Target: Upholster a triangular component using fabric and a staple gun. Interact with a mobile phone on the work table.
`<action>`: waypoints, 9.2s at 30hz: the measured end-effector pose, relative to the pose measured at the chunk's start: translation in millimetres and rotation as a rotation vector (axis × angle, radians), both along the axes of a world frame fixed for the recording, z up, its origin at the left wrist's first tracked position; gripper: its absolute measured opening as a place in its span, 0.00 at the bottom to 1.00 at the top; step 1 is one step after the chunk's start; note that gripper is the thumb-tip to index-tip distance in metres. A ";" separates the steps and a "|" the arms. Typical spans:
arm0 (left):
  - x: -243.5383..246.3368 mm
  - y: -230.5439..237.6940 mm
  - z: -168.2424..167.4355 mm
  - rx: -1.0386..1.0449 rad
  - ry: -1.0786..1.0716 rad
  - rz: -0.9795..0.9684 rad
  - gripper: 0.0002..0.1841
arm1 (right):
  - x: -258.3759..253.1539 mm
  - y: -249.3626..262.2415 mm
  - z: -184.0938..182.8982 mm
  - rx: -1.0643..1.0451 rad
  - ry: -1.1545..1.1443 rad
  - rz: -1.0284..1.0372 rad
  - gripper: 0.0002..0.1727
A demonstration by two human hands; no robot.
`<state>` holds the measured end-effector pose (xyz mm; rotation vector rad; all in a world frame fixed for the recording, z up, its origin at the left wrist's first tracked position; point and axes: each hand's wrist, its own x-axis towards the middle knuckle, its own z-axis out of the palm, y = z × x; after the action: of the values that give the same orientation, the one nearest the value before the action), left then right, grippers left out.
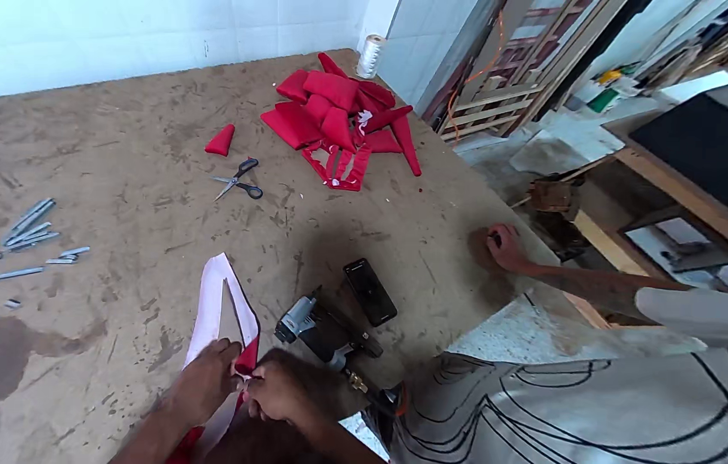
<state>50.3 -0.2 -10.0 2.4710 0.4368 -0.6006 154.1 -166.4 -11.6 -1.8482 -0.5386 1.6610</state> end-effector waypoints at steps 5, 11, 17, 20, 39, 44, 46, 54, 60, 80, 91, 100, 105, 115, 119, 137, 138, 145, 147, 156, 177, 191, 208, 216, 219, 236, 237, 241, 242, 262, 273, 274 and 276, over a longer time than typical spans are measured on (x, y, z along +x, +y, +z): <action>-4.7 -12.0 8.0 0.080 0.026 0.052 0.48 | 13.0 35.9 4.6 -0.063 -0.277 0.342 0.18; -19.6 -19.4 -14.4 0.196 -0.193 0.193 0.28 | 4.9 40.7 13.0 0.033 -0.340 0.250 0.18; -13.6 -7.5 4.6 0.047 -0.080 0.222 0.27 | 47.7 -46.1 47.4 0.093 -0.828 -0.164 0.23; -11.8 -7.7 7.2 0.024 -0.059 0.203 0.25 | 61.3 -75.7 26.4 -0.071 -0.941 -0.045 0.43; -20.7 -0.2 15.8 -0.053 -0.079 0.175 0.21 | -25.1 -51.3 80.2 0.042 -0.656 0.297 0.20; -18.7 -1.9 16.3 -0.023 -0.076 0.162 0.20 | -21.3 -48.9 75.1 0.068 -0.657 0.312 0.19; -18.3 -3.2 15.5 -0.025 -0.073 0.180 0.20 | -19.0 -49.0 75.3 0.070 -0.630 0.313 0.18; -15.0 -9.0 14.9 0.014 -0.062 0.210 0.20 | -17.5 -53.2 74.3 0.128 -0.575 0.316 0.16; -12.3 -13.2 14.4 0.056 -0.051 0.211 0.18 | -10.2 -58.8 74.5 0.177 -0.598 0.293 0.22; -36.7 3.9 25.4 0.276 0.062 0.104 0.26 | 3.8 -88.9 53.1 0.212 -0.795 -0.203 0.22; -70.6 36.9 -2.5 0.127 -0.118 0.378 0.46 | -37.7 -0.3 3.4 0.110 -0.946 0.105 0.27; -47.9 27.2 7.0 0.186 0.042 0.495 0.45 | -11.3 16.7 6.9 0.078 -0.819 0.186 0.49; -38.8 18.6 22.6 0.226 0.109 0.542 0.51 | 9.3 10.3 7.0 -0.021 -0.547 0.181 0.18; -26.1 9.2 11.8 0.323 0.168 0.566 0.53 | 24.3 10.4 -8.2 -0.116 -0.329 0.224 0.27; -26.9 9.2 7.0 0.339 0.122 0.572 0.49 | 26.8 1.9 -22.7 0.008 -0.099 0.162 0.24; -46.0 19.5 14.4 0.162 0.027 0.436 0.61 | 9.5 97.8 1.9 -0.090 -0.257 0.482 0.22; -44.9 17.0 14.7 0.179 0.032 0.445 0.63 | 6.9 103.7 3.7 -0.101 -0.316 0.530 0.23; -40.8 9.2 11.9 0.216 0.034 0.529 0.38 | -5.4 97.7 12.9 0.054 -0.357 0.296 0.23; -39.5 16.0 14.1 0.168 0.014 0.525 0.40 | 9.0 64.5 31.1 0.115 -0.517 0.077 0.23; -51.1 24.0 9.2 0.130 -0.060 0.503 0.32 | 32.8 -56.7 5.0 -0.096 -1.159 -0.208 0.50; -68.3 27.6 3.2 0.141 -0.128 0.478 0.24 | -102.8 54.1 84.3 -0.069 -0.342 -0.480 0.21; -67.7 30.5 -2.7 0.198 -0.194 0.479 0.21 | -120.5 75.2 82.8 -0.194 -0.506 -0.387 0.26; -57.2 82.2 17.5 0.161 -0.222 -0.174 0.24 | 46.2 -49.6 30.7 -0.038 -1.107 -0.217 0.38; -57.5 45.4 -23.1 0.151 -0.407 0.274 0.35 | -20.8 -8.5 28.6 0.022 -0.310 -0.464 0.29; -55.0 42.3 -24.5 0.197 -0.544 0.283 0.29 | -27.8 25.2 10.4 0.041 -0.080 -0.544 0.27; -24.4 34.6 -56.5 0.129 -0.703 0.136 0.16 | 16.0 72.7 -6.8 0.098 -0.138 -0.304 0.13; -24.5 33.0 -53.7 0.132 -0.694 0.147 0.19 | 22.0 78.5 -5.2 0.072 -0.168 -0.235 0.13; -20.1 32.7 -50.3 0.191 -0.646 0.212 0.27 | 38.9 98.7 -4.2 -0.012 -0.231 -0.054 0.13; -19.0 33.3 -50.5 0.204 -0.623 0.239 0.26 | 40.9 102.1 -2.5 -0.025 -0.235 -0.040 0.13; -14.7 42.8 -59.4 0.113 -0.508 0.353 0.24 | 62.3 -60.3 -1.1 -0.087 -1.076 -0.272 0.46; -14.5 46.5 -34.8 0.033 -0.382 0.398 0.26 | 38.2 13.8 85.1 -0.036 -0.649 -0.056 0.19; -15.9 46.6 -36.3 0.052 -0.391 0.386 0.26 | 31.7 22.7 82.0 -0.019 -0.626 -0.021 0.18; -17.1 48.1 -36.1 0.096 -0.381 0.358 0.27 | 21.6 40.9 80.0 -0.049 -0.666 0.058 0.20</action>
<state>33.2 48.0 -46.0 2.4340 0.7411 0.0372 175.7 -125.5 68.4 -2.4363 -0.8265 1.0633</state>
